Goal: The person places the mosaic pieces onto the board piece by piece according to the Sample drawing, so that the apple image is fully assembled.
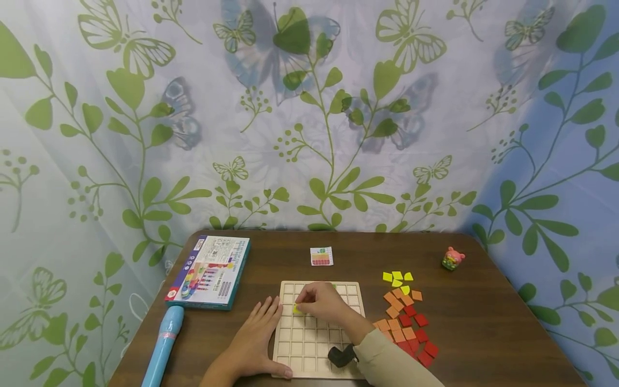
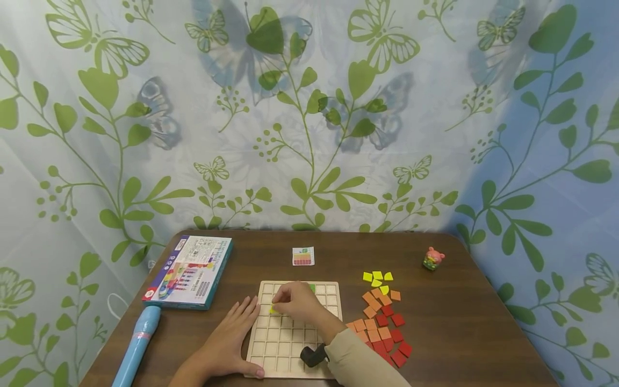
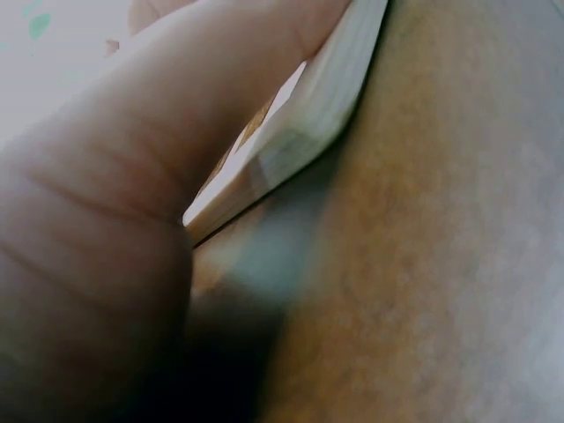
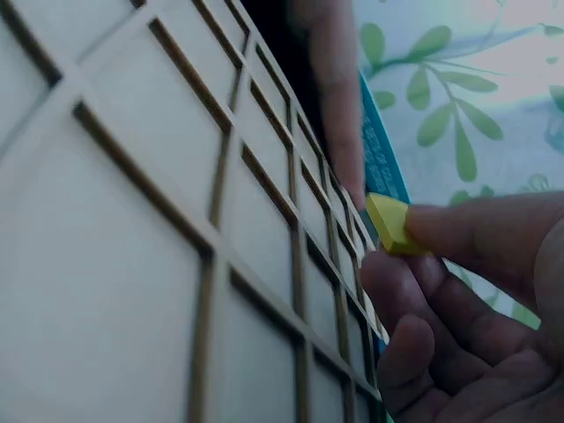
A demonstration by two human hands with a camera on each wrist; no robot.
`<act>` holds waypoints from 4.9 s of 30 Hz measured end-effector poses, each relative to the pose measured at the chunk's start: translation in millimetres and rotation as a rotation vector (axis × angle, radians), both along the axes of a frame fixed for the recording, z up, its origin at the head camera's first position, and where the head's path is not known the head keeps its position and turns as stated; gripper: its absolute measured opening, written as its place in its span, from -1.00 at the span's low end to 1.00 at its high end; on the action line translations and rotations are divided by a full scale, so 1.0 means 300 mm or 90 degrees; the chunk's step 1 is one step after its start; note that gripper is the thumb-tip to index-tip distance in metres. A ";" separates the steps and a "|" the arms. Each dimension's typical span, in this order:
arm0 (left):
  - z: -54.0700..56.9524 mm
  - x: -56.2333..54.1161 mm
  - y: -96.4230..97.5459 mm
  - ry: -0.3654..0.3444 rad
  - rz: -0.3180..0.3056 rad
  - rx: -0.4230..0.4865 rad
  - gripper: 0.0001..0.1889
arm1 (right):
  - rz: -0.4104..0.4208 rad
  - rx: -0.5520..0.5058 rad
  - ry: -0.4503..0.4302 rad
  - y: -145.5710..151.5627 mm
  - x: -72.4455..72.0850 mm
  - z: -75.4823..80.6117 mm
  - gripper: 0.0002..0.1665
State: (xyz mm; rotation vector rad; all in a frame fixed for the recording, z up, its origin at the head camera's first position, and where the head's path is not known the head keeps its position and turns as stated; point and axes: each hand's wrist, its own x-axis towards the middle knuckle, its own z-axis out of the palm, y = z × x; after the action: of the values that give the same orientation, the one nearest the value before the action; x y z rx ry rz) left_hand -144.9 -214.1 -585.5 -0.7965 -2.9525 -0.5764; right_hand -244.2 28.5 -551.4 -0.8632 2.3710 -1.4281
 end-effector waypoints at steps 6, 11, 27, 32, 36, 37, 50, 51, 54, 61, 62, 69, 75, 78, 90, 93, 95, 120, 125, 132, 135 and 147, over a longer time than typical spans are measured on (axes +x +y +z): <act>0.000 0.000 0.000 0.009 -0.006 0.002 0.55 | -0.036 0.046 0.044 -0.064 0.022 -0.007 -0.92; 0.001 0.003 0.001 0.003 -0.009 0.014 0.55 | -0.058 0.087 0.072 -0.099 0.045 0.002 -0.92; 0.019 0.006 0.000 0.001 -0.010 0.012 0.54 | -0.094 0.230 0.188 -0.142 0.078 0.010 -0.93; 0.019 0.003 0.001 0.005 -0.013 0.013 0.53 | -0.052 0.269 0.183 -0.137 0.081 0.031 -0.81; 0.014 0.003 -0.001 0.016 -0.015 0.020 0.52 | 0.000 0.302 0.195 -0.125 0.087 0.048 -0.68; 0.012 0.004 -0.002 0.018 -0.016 0.021 0.52 | 0.003 0.303 0.199 -0.122 0.088 0.048 -0.64; 0.018 0.007 0.002 0.008 -0.011 0.010 0.54 | -0.055 0.139 0.161 0.038 0.026 0.067 -0.65; 0.018 0.007 0.002 0.005 -0.008 0.009 0.55 | -0.071 0.130 0.155 0.061 0.013 0.067 -0.67; 0.018 0.006 0.004 -0.002 -0.003 0.005 0.55 | -0.121 0.106 0.149 0.139 -0.029 0.064 -0.70; 0.015 0.002 0.003 -0.008 0.000 -0.001 0.56 | -0.208 0.118 0.117 0.333 -0.112 0.062 -0.66; 0.015 0.001 0.003 -0.011 0.000 -0.001 0.56 | -0.208 0.126 0.113 0.360 -0.120 0.066 -0.64; 0.012 -0.003 0.002 -0.016 0.001 -0.002 0.56 | -0.208 0.182 0.134 0.533 -0.185 0.067 -0.54; 0.012 -0.001 0.003 -0.022 0.001 -0.002 0.56 | -0.188 0.232 0.128 0.637 -0.232 0.041 -0.47; 0.010 -0.001 0.004 -0.021 0.002 -0.005 0.55 | -0.177 0.248 0.124 0.671 -0.251 0.024 -0.47; 0.021 0.006 0.008 -0.007 -0.004 0.004 0.54 | -0.171 0.251 0.114 0.702 -0.254 0.011 -0.72; 0.020 0.004 0.006 -0.010 -0.002 0.000 0.55 | -0.173 0.263 0.118 0.699 -0.253 0.010 -0.75; 0.017 0.002 0.004 -0.010 -0.001 -0.003 0.55 | -0.171 0.268 0.120 0.698 -0.254 0.007 -0.75; 0.003 -0.003 0.002 -0.005 -0.003 -0.013 0.56 | -0.133 0.188 0.176 0.572 -0.212 0.042 -0.75; 0.002 -0.003 0.003 -0.004 -0.004 -0.011 0.56 | -0.109 0.171 0.182 0.505 -0.167 0.038 -0.78; 0.006 -0.003 0.004 -0.004 -0.001 -0.013 0.56 | -0.087 0.149 0.154 0.404 -0.110 0.036 -0.78; 0.005 -0.003 0.003 -0.006 0.000 -0.013 0.56 | -0.074 0.133 0.144 0.369 -0.088 0.027 -0.77; 0.012 0.006 0.001 0.007 -0.005 0.000 0.55 | -0.007 0.076 0.176 0.196 -0.015 0.004 -0.77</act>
State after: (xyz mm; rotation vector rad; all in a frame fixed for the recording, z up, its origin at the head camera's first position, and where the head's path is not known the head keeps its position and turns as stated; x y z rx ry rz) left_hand -143.1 -213.9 -582.0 -0.8096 -2.9402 -0.5718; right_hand -248.6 87.4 -550.2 -1.0768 2.6328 -1.2244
